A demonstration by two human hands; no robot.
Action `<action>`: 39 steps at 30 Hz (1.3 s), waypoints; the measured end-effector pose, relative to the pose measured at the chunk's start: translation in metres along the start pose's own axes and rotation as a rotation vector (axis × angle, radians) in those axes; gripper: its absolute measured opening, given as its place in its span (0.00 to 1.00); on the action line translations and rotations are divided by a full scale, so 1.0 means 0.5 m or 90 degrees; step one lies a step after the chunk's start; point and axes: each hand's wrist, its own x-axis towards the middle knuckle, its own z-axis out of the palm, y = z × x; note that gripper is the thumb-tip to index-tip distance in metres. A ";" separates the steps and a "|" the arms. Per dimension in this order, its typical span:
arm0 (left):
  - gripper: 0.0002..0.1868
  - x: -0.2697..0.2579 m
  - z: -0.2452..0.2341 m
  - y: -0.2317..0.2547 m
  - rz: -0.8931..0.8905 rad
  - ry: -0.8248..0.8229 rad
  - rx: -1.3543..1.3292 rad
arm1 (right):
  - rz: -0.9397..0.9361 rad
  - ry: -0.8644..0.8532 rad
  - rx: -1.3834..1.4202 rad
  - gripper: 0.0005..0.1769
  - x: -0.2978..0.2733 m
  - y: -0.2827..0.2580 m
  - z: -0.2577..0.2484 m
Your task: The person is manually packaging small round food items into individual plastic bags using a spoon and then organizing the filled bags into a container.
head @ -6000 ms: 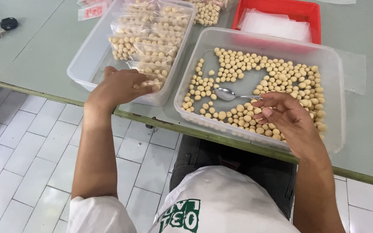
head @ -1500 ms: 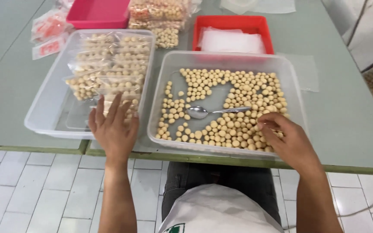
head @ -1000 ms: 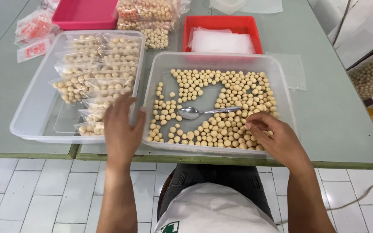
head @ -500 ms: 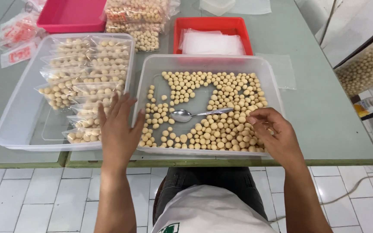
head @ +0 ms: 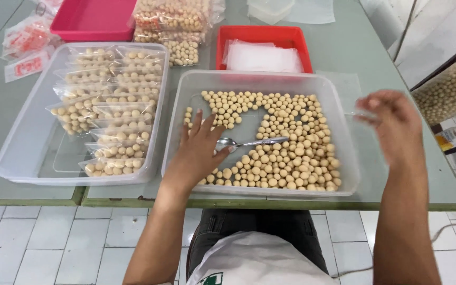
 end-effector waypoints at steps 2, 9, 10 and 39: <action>0.28 -0.006 -0.001 0.006 -0.031 -0.048 -0.019 | 0.030 0.049 -0.155 0.08 0.100 0.091 -0.054; 0.28 -0.017 0.000 0.008 -0.027 -0.026 -0.065 | 0.296 0.167 -0.675 0.49 0.229 0.241 -0.037; 0.28 -0.014 -0.001 0.009 -0.027 -0.024 -0.062 | 0.294 0.167 -0.672 0.49 0.233 0.245 -0.038; 0.16 -0.020 0.012 0.151 0.220 0.287 -0.917 | -0.015 -0.141 0.193 0.07 -0.226 -0.054 0.300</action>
